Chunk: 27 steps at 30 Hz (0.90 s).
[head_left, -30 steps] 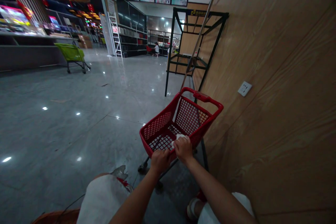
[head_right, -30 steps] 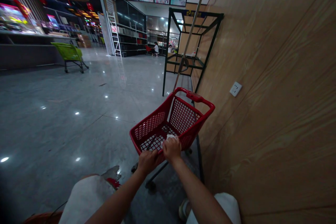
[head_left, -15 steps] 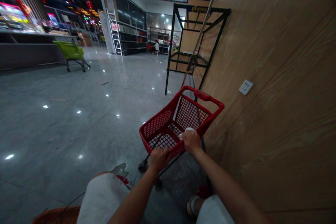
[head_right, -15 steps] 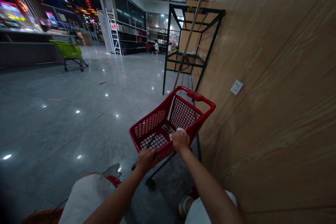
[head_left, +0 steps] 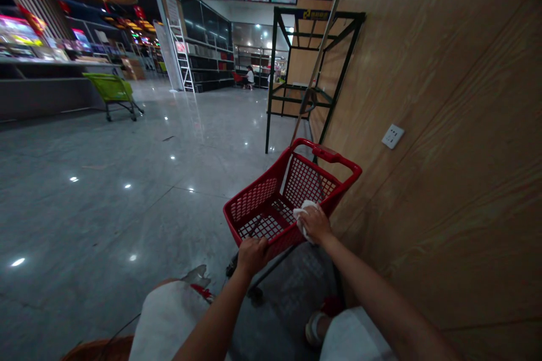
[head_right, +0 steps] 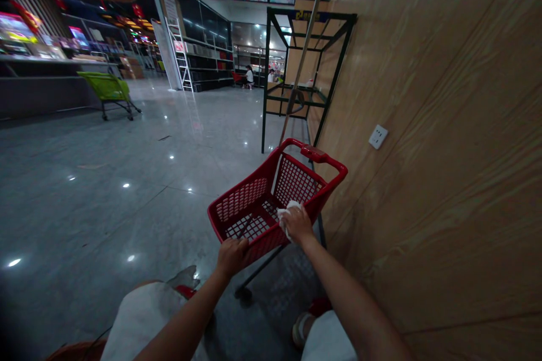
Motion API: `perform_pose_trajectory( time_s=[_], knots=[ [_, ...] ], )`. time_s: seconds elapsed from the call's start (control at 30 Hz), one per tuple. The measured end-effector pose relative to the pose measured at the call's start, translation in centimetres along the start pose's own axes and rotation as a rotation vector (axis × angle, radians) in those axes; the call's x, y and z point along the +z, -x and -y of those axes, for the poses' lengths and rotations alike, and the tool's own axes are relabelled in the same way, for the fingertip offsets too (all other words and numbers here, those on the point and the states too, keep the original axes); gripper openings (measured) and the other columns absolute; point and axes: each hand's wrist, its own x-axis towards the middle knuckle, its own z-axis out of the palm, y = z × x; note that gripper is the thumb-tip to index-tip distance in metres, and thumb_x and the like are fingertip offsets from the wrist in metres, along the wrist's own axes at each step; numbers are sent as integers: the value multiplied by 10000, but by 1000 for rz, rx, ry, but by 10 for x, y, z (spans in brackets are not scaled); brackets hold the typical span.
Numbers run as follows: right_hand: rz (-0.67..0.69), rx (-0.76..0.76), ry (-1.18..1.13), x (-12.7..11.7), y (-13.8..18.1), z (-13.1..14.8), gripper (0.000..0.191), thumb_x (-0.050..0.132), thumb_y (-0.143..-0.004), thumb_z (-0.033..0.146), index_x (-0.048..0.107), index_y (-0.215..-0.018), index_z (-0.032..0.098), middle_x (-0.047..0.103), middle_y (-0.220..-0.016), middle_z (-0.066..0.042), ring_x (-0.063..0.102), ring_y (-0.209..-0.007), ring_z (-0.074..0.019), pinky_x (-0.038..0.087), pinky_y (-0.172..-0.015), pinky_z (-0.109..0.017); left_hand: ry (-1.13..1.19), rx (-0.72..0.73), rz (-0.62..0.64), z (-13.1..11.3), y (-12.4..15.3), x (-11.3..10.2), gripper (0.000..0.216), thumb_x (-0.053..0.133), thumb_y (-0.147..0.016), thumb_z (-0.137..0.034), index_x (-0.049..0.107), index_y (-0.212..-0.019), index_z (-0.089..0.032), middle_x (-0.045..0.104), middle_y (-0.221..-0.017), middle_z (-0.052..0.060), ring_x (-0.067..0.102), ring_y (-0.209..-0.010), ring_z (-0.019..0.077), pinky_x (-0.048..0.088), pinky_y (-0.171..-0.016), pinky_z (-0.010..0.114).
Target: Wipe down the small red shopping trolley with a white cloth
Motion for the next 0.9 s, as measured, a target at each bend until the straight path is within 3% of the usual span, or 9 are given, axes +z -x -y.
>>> perform_pose_trajectory(
  time_s=[0.2, 0.27, 0.33, 0.4, 0.53, 0.6, 0.7, 0.8, 0.9],
  knots=[
    [-145, -1, -144, 46, 29, 103, 240, 418, -939, 238, 657, -960, 231, 654, -1003, -53, 507, -1057, -215, 167, -1096, -464, 57, -18, -83, -11, 1, 8, 156, 542, -801, -324, 601, -723, -201, 619, -588, 38, 559, -584, 174, 345, -633, 309],
    [-141, -17, -158, 49, 32, 118, 233, 422, -939, 241, 653, -959, 227, 656, -1018, -59, 508, -1062, -217, 196, -1081, -455, 60, -11, -80, -11, 1, 8, 141, 544, -795, -311, 607, -734, -200, 621, -585, 36, 559, -580, 171, 340, -628, 306],
    [-81, -116, -143, 40, 28, 103, 218, 442, -934, 250, 653, -988, 234, 658, -1034, -59, 517, -1060, -211, 214, -1078, -434, 51, 8, -43, -9, 0, 6, 161, 539, -811, -323, 601, -721, -204, 620, -579, 30, 560, -577, 169, 332, -620, 304],
    [-26, -186, -104, 24, 20, 67, 224, 452, -930, 252, 651, -1033, 250, 656, -1067, -55, 518, -1076, -205, 197, -1093, -426, 32, 14, -1, -8, 0, 3, 186, 533, -828, -334, 591, -706, -208, 624, -585, 27, 562, -584, 169, 326, -619, 303],
    [-56, 39, -28, 0, 8, 5, 254, 416, -948, 241, 654, -1034, 246, 645, -1100, -52, 506, -1099, -205, 149, -1111, -445, 5, -11, 32, -13, -1, 0, 171, 542, -828, -317, 585, -705, -207, 630, -615, 33, 568, -622, 172, 336, -647, 303],
    [-73, 84, -30, 0, 10, 10, 250, 417, -948, 226, 666, -976, 237, 658, -1043, -47, 514, -1071, -202, 146, -1114, -440, 6, -26, 16, -18, 0, 1, 161, 555, -817, -322, 587, -708, -208, 629, -623, 37, 572, -640, 174, 343, -661, 305],
    [-104, 56, -96, 14, 23, 57, 251, 422, -945, 200, 668, -953, 248, 666, -974, -28, 521, -1047, -191, 155, -1113, -430, 23, -25, -28, -21, 1, 4, 172, 550, -818, -336, 592, -709, -209, 623, -613, 37, 572, -635, 172, 347, -658, 307],
    [-98, -29, -151, 26, 34, 99, 240, 436, -940, 208, 653, -1033, 254, 656, -1051, -33, 511, -1080, -192, 163, -1113, -427, 58, 6, -58, -19, 2, 7, 168, 522, -838, -333, 613, -763, -212, 625, -613, 28, 566, -610, 160, 344, -643, 304],
    [28, -179, -139, 22, 28, 90, 206, 473, -921, 236, 661, -1007, 240, 666, -1011, -33, 533, -1035, -192, 171, -1114, -418, 61, 22, -48, -13, 3, 7, 188, 515, -851, -346, 613, -766, -210, 621, -608, 26, 562, -601, 159, 343, -634, 301]
  ],
)
